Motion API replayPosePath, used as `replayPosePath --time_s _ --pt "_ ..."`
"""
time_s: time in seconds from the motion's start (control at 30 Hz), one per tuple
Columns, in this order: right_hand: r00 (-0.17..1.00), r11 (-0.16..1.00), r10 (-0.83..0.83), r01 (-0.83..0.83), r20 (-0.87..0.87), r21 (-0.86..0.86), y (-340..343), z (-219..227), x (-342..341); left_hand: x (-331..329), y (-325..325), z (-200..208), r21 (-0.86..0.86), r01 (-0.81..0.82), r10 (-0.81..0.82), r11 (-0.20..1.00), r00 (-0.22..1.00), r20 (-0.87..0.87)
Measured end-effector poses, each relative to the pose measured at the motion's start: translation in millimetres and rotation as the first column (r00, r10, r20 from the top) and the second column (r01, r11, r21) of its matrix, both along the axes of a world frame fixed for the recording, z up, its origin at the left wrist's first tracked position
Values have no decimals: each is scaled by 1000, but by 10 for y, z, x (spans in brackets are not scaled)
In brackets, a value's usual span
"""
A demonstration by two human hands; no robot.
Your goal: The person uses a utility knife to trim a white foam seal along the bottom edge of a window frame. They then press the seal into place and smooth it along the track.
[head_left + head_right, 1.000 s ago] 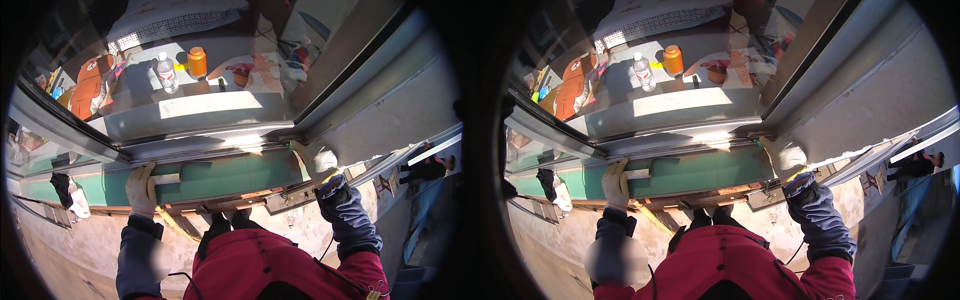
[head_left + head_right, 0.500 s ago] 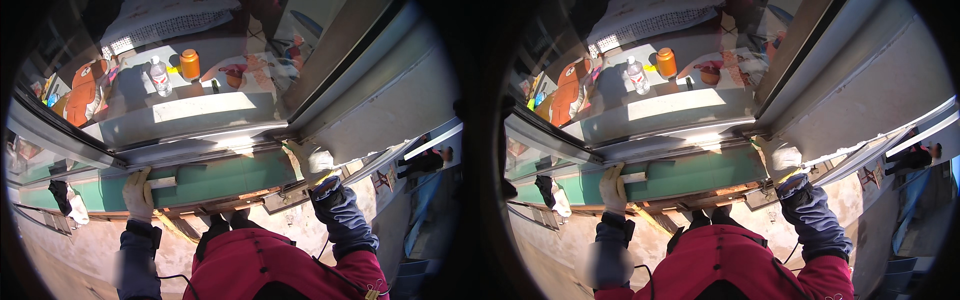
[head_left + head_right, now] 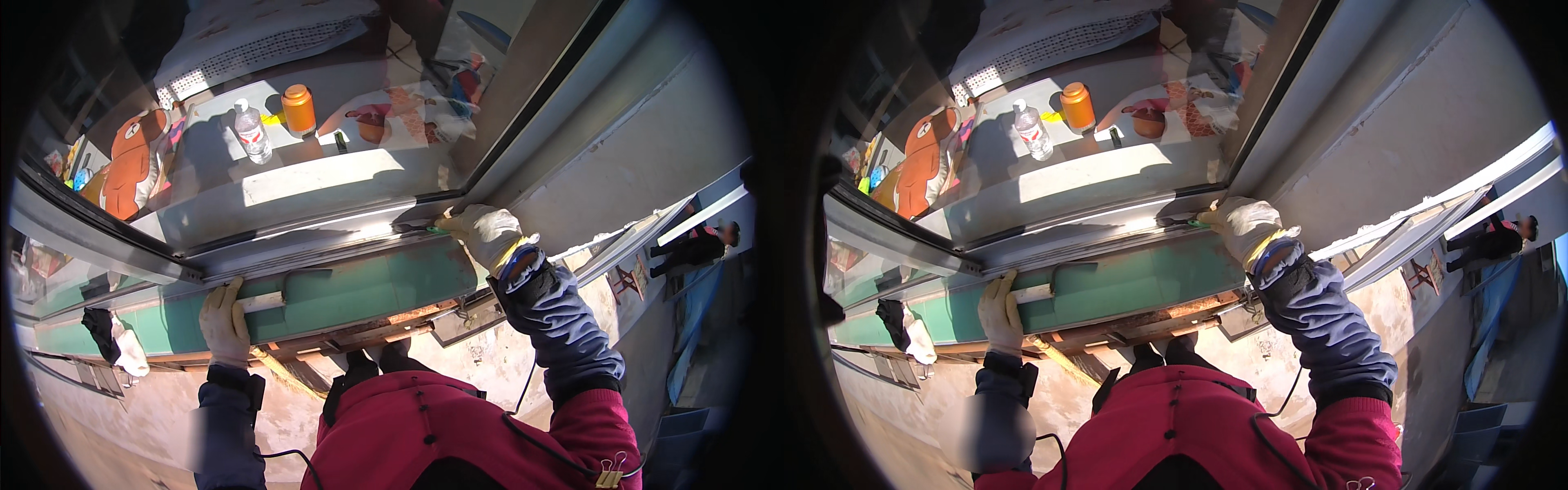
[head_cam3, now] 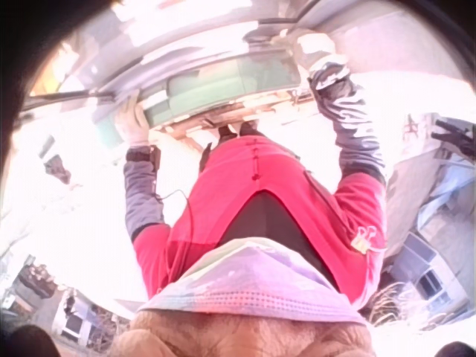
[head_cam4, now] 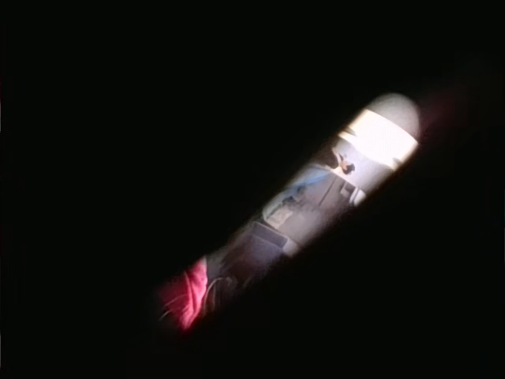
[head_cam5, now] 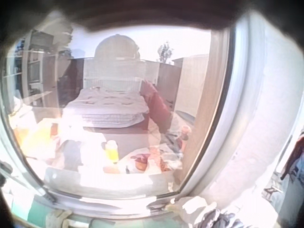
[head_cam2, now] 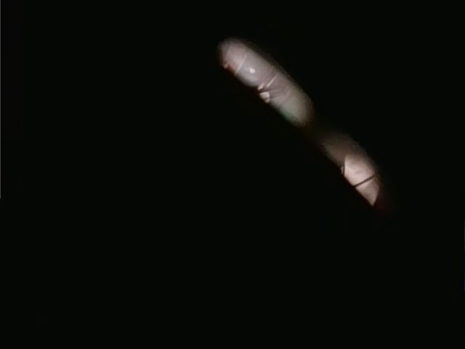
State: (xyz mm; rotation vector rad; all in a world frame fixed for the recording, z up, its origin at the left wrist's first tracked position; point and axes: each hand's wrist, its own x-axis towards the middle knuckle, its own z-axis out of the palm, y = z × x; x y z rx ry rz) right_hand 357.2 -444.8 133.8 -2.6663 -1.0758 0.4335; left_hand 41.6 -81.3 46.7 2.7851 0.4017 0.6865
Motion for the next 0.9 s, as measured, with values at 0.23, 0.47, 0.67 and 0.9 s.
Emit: replayPosePath --time_s 0.23,0.47,0.67,0.9 --pt "863 825 228 75 452 -560 -23 491 29 13 4 17 2 14 -14 1000 1000 10" --pt "988 997 35 -25 151 -69 170 342 -204 16 5 50 -5 33 -33 999 999 24" --pt "963 978 135 -91 232 -190 102 168 -173 35 -24 67 11 33 -33 999 997 64" --pt "865 961 203 -84 460 -265 4 356 -66 41 -16 39 -4 25 -24 1000 997 75"
